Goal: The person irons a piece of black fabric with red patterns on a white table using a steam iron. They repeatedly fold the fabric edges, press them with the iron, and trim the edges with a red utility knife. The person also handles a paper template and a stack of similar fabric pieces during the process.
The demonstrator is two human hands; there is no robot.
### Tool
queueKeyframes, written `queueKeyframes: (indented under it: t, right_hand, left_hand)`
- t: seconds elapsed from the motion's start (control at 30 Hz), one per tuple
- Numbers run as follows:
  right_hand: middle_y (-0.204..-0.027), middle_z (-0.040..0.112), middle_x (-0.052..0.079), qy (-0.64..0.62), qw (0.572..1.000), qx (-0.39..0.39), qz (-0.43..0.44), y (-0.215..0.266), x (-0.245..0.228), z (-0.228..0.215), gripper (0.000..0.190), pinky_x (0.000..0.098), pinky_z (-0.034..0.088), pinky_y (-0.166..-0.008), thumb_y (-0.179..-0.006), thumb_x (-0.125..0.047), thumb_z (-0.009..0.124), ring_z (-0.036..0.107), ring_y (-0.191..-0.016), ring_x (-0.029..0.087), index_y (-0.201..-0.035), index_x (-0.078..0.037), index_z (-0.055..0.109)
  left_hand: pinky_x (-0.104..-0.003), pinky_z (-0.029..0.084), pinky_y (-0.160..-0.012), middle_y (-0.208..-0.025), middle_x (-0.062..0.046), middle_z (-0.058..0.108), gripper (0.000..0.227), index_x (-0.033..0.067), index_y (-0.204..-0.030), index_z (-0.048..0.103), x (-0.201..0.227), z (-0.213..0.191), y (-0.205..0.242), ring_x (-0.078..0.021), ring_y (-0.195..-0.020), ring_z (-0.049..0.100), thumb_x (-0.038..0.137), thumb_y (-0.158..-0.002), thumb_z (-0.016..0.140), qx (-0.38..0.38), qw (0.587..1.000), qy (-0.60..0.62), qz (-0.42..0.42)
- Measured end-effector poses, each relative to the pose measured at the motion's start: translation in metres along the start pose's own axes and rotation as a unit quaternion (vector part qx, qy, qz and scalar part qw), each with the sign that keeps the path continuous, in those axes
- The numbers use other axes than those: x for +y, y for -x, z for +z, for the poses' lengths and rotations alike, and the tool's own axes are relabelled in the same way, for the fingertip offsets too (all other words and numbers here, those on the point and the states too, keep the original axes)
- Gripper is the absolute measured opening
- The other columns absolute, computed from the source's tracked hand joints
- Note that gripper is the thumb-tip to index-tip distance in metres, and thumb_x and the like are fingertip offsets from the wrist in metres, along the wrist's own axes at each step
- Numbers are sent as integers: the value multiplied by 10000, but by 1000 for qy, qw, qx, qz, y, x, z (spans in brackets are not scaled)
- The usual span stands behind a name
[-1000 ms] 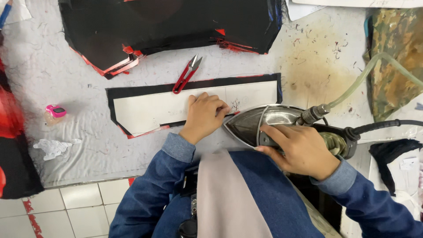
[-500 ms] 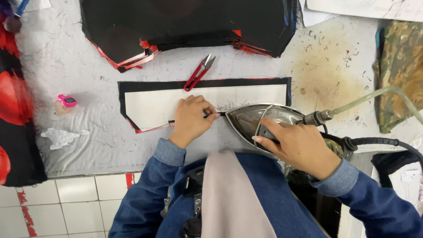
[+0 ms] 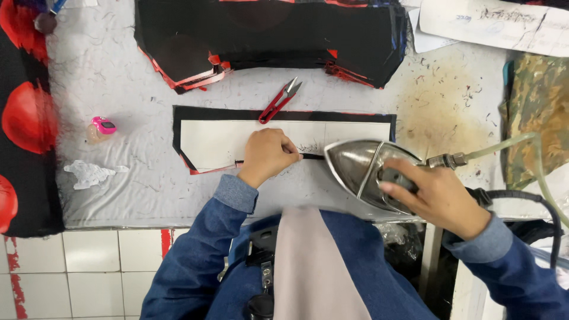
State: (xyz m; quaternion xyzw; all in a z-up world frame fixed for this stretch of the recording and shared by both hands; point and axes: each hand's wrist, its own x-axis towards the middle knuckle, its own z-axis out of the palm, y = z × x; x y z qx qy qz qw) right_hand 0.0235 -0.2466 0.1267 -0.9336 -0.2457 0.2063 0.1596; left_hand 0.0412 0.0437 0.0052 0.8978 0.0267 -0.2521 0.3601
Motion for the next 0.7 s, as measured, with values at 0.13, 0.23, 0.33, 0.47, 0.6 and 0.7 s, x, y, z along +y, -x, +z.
queueKeyframes:
  t: [0.13, 0.23, 0.33, 0.47, 0.6, 0.7]
  right_hand:
    - [-844, 701, 21, 51, 986, -10, -158, 8, -9, 7, 436, 352, 487, -468, -774, -488, 625, 626, -513, 223, -1060, -161, 603]
    - [-578, 643, 56, 77, 991, -18, -109, -4, -38, 9, 401, 365, 520, -508, -810, -468, 568, 654, -525, 271, -1130, -230, 601]
    - [-542, 583, 20, 152, 982, 7, -111, -18, -56, 13, 358, 316, 509, -489, -862, -476, 521, 644, -517, 218, -1099, -212, 572]
    - [-549, 587, 25, 183, 978, 13, -100, -34, -73, 17, 361, 329, 507, -471, -879, -492, 491, 646, -514, 231, -1081, -199, 554]
    - [-577, 615, 35, 196, 976, 12, -95, -44, -77, 21, 387, 335, 510, -458, -880, -511, 481, 656, -519, 243, -1095, -197, 551]
    - [-571, 608, 23, 202, 975, 2, -87, -44, -77, 21, 370, 340, 515, -481, -876, -520, 475, 656, -521, 241, -1081, -219, 539]
  left_hand:
    - [-296, 447, -594, -675, 106, 606, 107, 266, -586, 704, 5, -8, 2, -116, -681, 576, 353, -649, 713, -12, 1000, -5, -9]
    - [-309, 427, -722, -673, 8, 635, 101, 187, -717, 715, 8, -15, 5, -208, -755, 600, 274, -685, 675, -47, 998, -12, 33]
    - [-306, 438, -703, -653, 14, 618, 105, 179, -735, 715, 2, -11, 4, -197, -731, 590, 264, -692, 669, -35, 998, -9, 48]
    - [-305, 454, -742, -730, -8, 610, 144, 140, -836, 704, -11, -12, 19, -190, -782, 586, 226, -809, 592, 22, 995, -1, 94]
    - [-368, 395, -876, -928, -9, 567, 270, 157, -1010, 655, -24, -33, 59, -200, -978, 520, 307, -789, 686, 89, 986, -68, 121]
    - [-344, 380, -853, -885, 31, 552, 212, 196, -953, 656, -42, -21, 59, -172, -941, 500, 292, -772, 712, 137, 978, -69, 142]
